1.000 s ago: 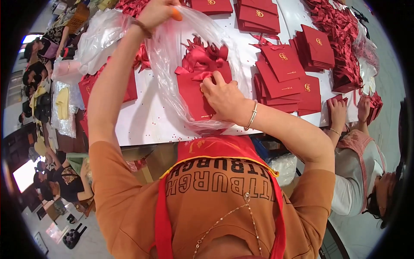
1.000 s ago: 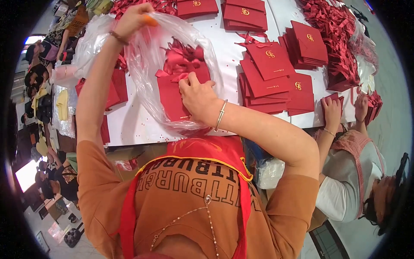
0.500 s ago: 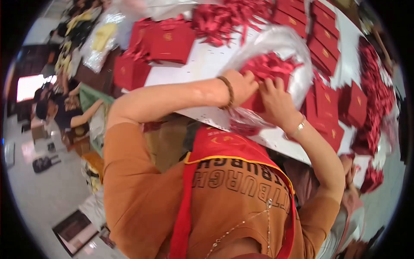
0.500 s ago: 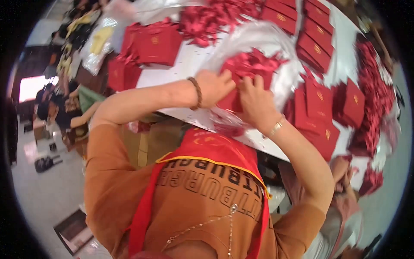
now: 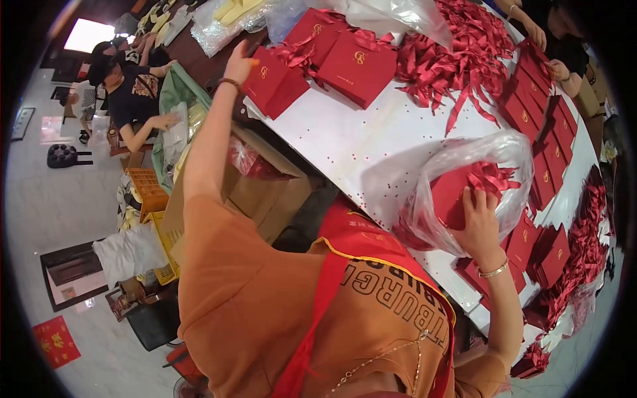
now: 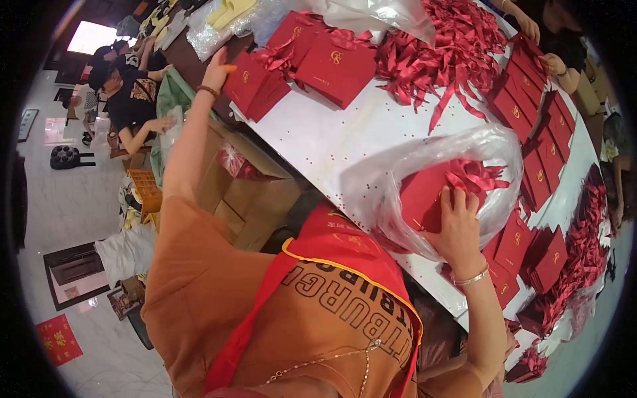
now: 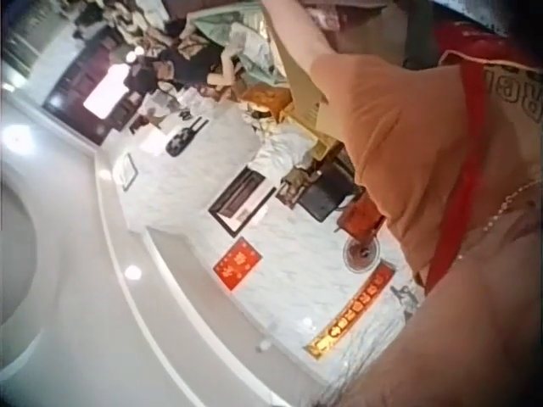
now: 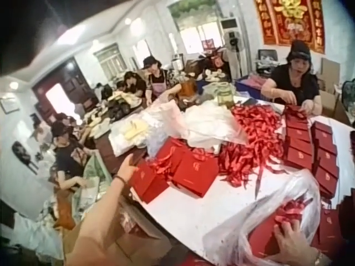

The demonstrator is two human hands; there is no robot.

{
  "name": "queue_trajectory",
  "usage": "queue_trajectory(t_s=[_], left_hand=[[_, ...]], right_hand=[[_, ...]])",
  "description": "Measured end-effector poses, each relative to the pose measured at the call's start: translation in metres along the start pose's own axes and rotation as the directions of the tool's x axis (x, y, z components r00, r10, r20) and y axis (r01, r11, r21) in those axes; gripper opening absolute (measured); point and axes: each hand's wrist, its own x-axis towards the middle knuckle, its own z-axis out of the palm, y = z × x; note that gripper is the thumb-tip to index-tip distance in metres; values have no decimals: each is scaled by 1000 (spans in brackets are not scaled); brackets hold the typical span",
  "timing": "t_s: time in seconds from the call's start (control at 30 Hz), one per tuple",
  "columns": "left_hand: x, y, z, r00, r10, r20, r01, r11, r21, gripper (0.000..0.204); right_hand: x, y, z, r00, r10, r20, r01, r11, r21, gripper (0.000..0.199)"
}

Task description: Packaging red gift bags or envelopes into plastic bags in a factory or workshop setting.

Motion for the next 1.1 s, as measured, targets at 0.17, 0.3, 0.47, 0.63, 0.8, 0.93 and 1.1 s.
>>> queue_trajectory(t_s=[0.17,0.3,0.47,0.63,0.8,0.93,1.1], left_hand=[[34,-69,-15,884,-276,378,86,889,449,93],[38,-83,1,677,-464,572,306,883,355,82],[48,-79,0,626,-351,697,168,933,318,72],[30,-71,10,430,-343,835,576,816,39,51],[29,-107,-4,507,-357,784,487,870,81,60],[21,-123,-4,610,-355,708,433,898,77,60],[-26,-94,12,431,-468,771,760,649,-31,52]], right_hand=[[1,2,3,992,84,96,-87,996,27,93],[0,-4,3,984,112,136,-108,993,-37,98],[-10,-13,-4,984,124,126,-117,991,-67,98],[-5,-2,3,990,102,97,-102,995,-6,89],[-5,-2,6,980,163,117,-164,986,0,91],[-3,-4,3,976,172,132,-177,984,28,89],[-9,1,14,987,128,93,-129,992,6,83]])
